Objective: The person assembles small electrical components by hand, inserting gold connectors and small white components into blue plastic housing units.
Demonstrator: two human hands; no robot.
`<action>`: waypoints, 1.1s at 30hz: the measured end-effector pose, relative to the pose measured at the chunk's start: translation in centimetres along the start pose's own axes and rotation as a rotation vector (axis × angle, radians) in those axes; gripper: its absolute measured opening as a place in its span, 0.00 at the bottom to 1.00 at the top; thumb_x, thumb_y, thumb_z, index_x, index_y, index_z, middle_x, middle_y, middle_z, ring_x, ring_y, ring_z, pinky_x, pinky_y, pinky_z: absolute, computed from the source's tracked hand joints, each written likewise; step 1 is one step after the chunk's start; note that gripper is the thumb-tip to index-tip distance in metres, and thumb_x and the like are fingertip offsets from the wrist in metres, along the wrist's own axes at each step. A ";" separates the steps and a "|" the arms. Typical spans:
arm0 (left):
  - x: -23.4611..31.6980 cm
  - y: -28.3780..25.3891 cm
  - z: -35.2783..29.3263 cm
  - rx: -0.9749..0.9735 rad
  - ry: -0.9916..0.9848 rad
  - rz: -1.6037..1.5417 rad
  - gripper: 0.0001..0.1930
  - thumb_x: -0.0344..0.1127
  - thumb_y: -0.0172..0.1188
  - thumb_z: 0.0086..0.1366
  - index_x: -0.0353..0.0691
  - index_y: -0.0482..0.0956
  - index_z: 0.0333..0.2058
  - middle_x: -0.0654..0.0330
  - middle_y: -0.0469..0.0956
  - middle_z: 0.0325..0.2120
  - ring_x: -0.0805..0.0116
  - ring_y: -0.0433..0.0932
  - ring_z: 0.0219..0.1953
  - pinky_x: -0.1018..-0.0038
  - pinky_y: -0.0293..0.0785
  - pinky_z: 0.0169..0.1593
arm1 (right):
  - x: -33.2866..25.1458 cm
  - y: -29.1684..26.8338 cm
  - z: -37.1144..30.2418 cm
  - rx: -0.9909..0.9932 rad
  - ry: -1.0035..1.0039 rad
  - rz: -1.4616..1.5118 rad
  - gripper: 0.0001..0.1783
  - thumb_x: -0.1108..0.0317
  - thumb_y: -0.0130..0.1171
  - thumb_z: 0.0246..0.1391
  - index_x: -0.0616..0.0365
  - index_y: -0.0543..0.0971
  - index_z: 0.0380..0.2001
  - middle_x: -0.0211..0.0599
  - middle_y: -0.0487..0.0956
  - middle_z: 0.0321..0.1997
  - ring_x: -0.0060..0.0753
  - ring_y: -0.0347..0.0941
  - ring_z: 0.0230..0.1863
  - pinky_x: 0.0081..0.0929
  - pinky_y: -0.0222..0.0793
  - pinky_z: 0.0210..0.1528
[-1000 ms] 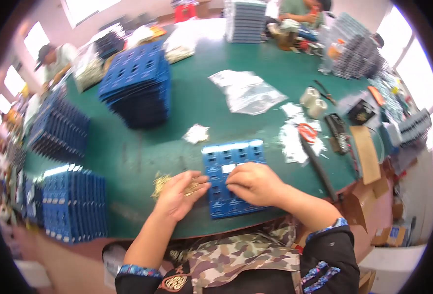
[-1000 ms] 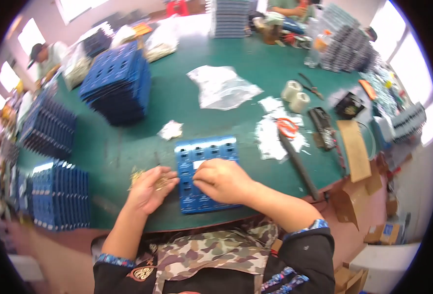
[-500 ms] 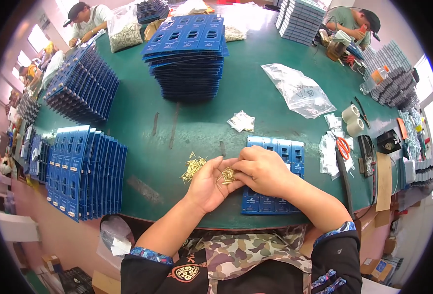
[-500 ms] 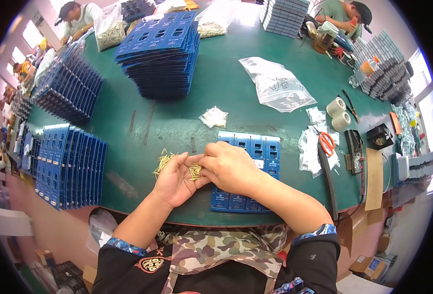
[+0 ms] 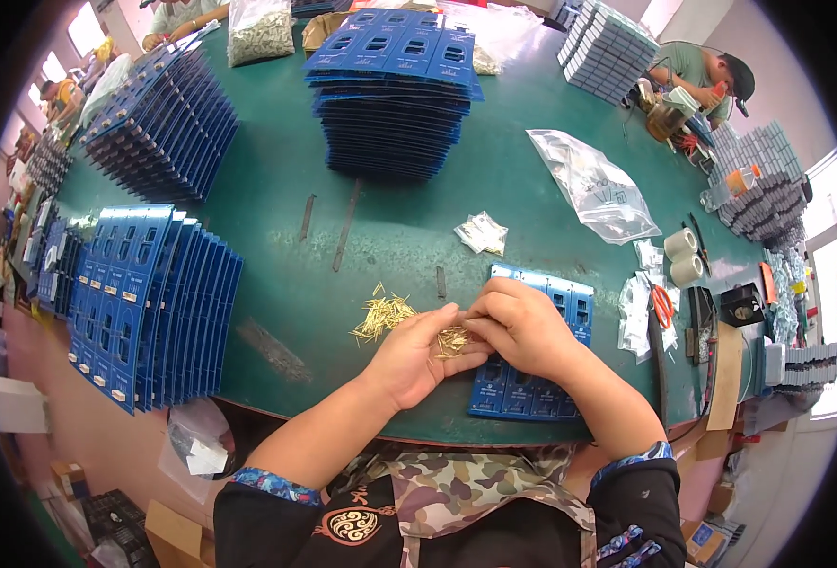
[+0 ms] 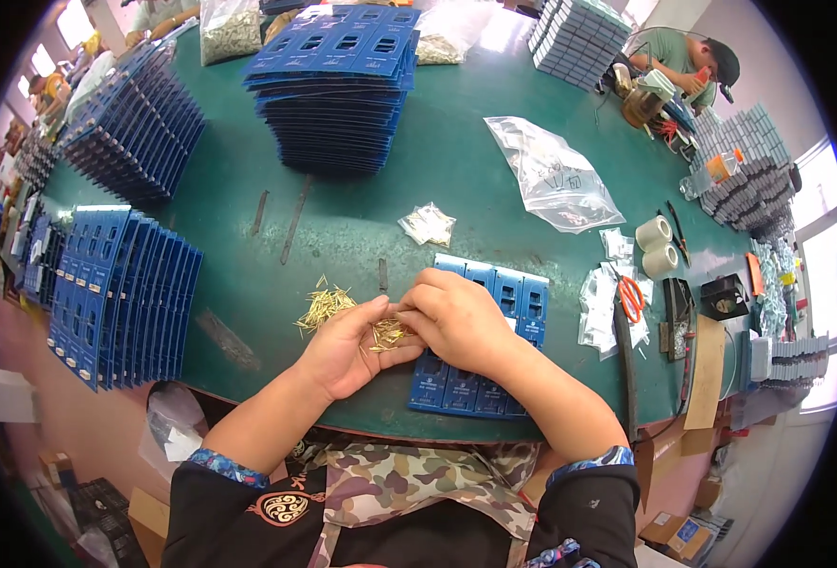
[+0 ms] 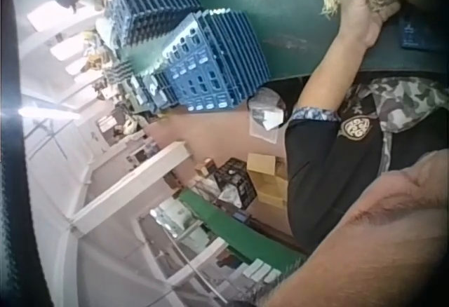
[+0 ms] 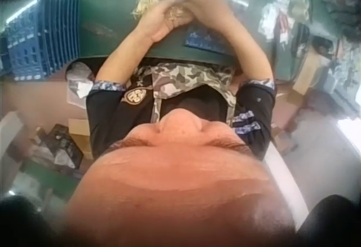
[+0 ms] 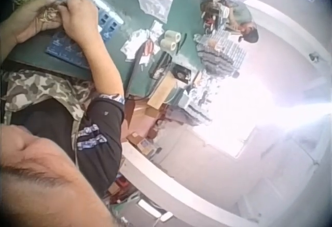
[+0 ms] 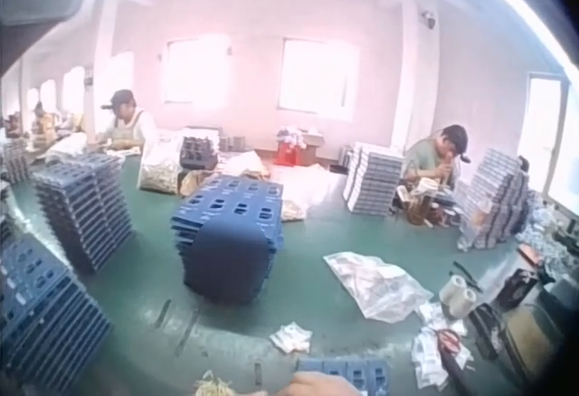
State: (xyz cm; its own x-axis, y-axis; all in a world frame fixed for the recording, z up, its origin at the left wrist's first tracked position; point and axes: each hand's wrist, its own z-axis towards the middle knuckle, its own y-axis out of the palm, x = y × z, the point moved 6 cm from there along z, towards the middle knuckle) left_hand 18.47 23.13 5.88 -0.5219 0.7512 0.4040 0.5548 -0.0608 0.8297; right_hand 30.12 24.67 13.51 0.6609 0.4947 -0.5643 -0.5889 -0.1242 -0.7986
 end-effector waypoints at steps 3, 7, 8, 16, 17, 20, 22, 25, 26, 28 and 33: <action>0.0 0.3 -0.1 -0.028 -0.004 0.023 0.15 0.41 0.48 0.70 0.32 0.73 0.43 0.55 0.77 0.39 0.65 0.78 0.42 0.67 0.78 0.48 | -0.2 -0.2 -0.2 0.013 0.010 -0.059 0.06 0.67 0.60 0.46 0.56 0.78 0.27 0.36 0.73 0.28 0.43 0.73 0.33 0.37 0.70 0.34; 0.0 0.2 -0.1 -0.006 0.015 0.063 0.13 0.40 0.52 0.69 0.34 0.74 0.42 0.56 0.77 0.38 0.67 0.79 0.40 0.69 0.78 0.47 | -0.9 -0.2 -0.2 -0.007 0.000 -0.185 0.06 0.68 0.60 0.47 0.57 0.77 0.27 0.38 0.73 0.28 0.44 0.73 0.33 0.38 0.70 0.33; -0.1 0.1 0.0 0.004 0.017 0.077 0.12 0.39 0.52 0.69 0.35 0.74 0.41 0.56 0.77 0.37 0.67 0.79 0.39 0.70 0.78 0.46 | -1.1 -0.4 -0.2 0.012 -0.032 -0.177 0.05 0.70 0.61 0.45 0.59 0.77 0.27 0.38 0.74 0.28 0.45 0.73 0.32 0.37 0.70 0.32; 0.0 -0.2 0.2 -0.015 0.029 0.080 0.08 0.34 0.53 0.68 0.35 0.74 0.38 0.57 0.78 0.35 0.69 0.79 0.37 0.73 0.78 0.45 | -0.9 -0.8 -0.3 0.022 -0.050 -0.044 0.05 0.75 0.60 0.45 0.61 0.77 0.29 0.41 0.74 0.29 0.47 0.73 0.31 0.36 0.70 0.33; -0.1 -0.1 0.3 -0.033 0.029 0.064 0.07 0.33 0.53 0.67 0.35 0.74 0.39 0.56 0.78 0.34 0.69 0.79 0.37 0.74 0.78 0.45 | -0.9 -0.8 -0.3 0.035 -0.056 -0.021 0.05 0.75 0.60 0.45 0.61 0.77 0.29 0.41 0.74 0.29 0.47 0.73 0.32 0.36 0.70 0.33; -0.1 -0.5 0.3 -0.027 0.044 0.059 0.07 0.32 0.53 0.68 0.35 0.73 0.39 0.57 0.78 0.34 0.70 0.79 0.36 0.75 0.78 0.43 | -0.7 -0.6 -0.3 0.056 -0.043 0.044 0.05 0.76 0.59 0.47 0.61 0.77 0.30 0.42 0.74 0.30 0.47 0.73 0.32 0.35 0.70 0.34; -0.1 -0.5 0.3 -0.034 0.045 0.055 0.07 0.33 0.53 0.68 0.36 0.73 0.39 0.58 0.78 0.34 0.70 0.79 0.36 0.76 0.78 0.42 | -0.6 -0.6 -0.3 0.064 -0.021 0.081 0.04 0.76 0.58 0.48 0.61 0.77 0.31 0.43 0.74 0.30 0.47 0.73 0.32 0.34 0.70 0.34; -0.2 -0.5 0.2 -0.025 0.040 0.055 0.07 0.34 0.53 0.68 0.37 0.73 0.39 0.59 0.78 0.33 0.70 0.78 0.34 0.77 0.77 0.39 | 0.1 -0.4 -0.5 0.037 0.071 0.165 0.05 0.72 0.58 0.52 0.61 0.78 0.31 0.42 0.76 0.32 0.46 0.74 0.34 0.34 0.70 0.36; -0.3 -0.6 0.2 -0.010 0.035 0.059 0.07 0.34 0.53 0.68 0.37 0.73 0.38 0.59 0.78 0.33 0.71 0.78 0.33 0.77 0.76 0.38 | 0.7 -0.2 -0.6 0.036 0.141 0.228 0.04 0.73 0.58 0.53 0.62 0.77 0.31 0.39 0.75 0.31 0.38 0.73 0.33 0.30 0.70 0.35; -0.3 -0.6 0.1 -0.002 0.037 0.059 0.07 0.35 0.53 0.68 0.38 0.72 0.38 0.59 0.78 0.32 0.71 0.78 0.33 0.77 0.76 0.38 | 1.2 -0.1 -0.8 0.034 0.213 0.292 0.03 0.75 0.57 0.53 0.63 0.76 0.31 0.36 0.75 0.30 0.30 0.73 0.31 0.26 0.69 0.34; -0.2 -0.7 0.2 0.019 0.040 0.064 0.07 0.35 0.53 0.68 0.38 0.72 0.38 0.60 0.78 0.31 0.71 0.78 0.32 0.77 0.76 0.37 | 2.6 -0.1 -1.2 0.076 0.328 0.456 0.04 0.73 0.59 0.54 0.63 0.76 0.32 0.30 0.75 0.30 0.21 0.71 0.32 0.21 0.68 0.35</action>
State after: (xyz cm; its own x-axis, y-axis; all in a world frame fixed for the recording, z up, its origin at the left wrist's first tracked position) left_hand 18.34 23.09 5.16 -0.5103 0.7194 0.4713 0.5996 -0.0953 0.7946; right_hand 32.43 24.97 11.90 0.4347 0.1113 -0.8937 -0.8724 -0.1943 -0.4485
